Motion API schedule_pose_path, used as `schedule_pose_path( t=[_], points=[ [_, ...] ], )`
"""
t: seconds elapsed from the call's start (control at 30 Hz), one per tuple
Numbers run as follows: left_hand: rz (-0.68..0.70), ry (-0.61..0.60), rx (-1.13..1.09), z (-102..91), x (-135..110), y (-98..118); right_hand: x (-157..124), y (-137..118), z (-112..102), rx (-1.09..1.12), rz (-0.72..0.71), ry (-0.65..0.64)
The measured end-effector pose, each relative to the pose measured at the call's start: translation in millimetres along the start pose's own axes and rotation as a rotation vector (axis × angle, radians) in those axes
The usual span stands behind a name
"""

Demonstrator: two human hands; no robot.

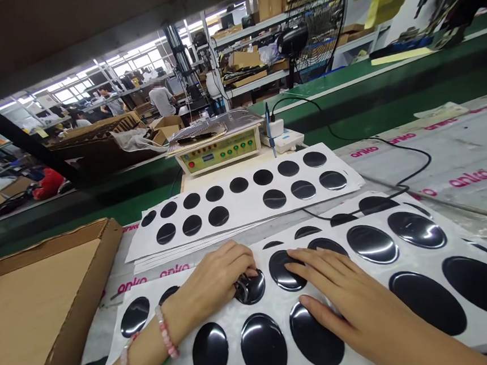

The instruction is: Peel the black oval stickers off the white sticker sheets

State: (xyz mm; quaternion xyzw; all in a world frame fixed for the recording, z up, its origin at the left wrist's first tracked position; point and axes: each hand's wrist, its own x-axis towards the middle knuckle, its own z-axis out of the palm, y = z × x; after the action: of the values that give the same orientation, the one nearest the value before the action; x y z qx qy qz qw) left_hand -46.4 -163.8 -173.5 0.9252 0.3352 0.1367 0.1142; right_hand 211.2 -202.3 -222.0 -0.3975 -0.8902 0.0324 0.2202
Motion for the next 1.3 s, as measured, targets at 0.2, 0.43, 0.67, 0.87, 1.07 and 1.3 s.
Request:
schedule_pose_path(
  t=[0.2, 0.43, 0.67, 0.87, 1.07, 1.3],
  points=[
    [-0.041, -0.106, -0.202, -21.5, -23, 11, 1, -1, 0, 0.009, 0.011, -0.021],
    [-0.273, 0.175, -0.353, -49.5, -93, 25, 6, -1, 3, -0.006, 0.006, 0.016],
    [-0.202, -0.195, -0.057, -11.3, -53, 59, 6, 1, 6, -0.004, -0.009, 0.056],
    [-0.286, -0.357, -0.163, -3.3, -19, 53, 5, 0, 5, 0.009, -0.002, 0.047],
    [-0.208, -0.315, -0.229, -8.0, -21, 48, 4, 0, 5, 0.023, 0.017, 0.024],
    [0.015, -0.151, 0.135, 6.7, -37, 48, 5, -1, 4, 0.034, 0.037, 0.027]
  ],
)
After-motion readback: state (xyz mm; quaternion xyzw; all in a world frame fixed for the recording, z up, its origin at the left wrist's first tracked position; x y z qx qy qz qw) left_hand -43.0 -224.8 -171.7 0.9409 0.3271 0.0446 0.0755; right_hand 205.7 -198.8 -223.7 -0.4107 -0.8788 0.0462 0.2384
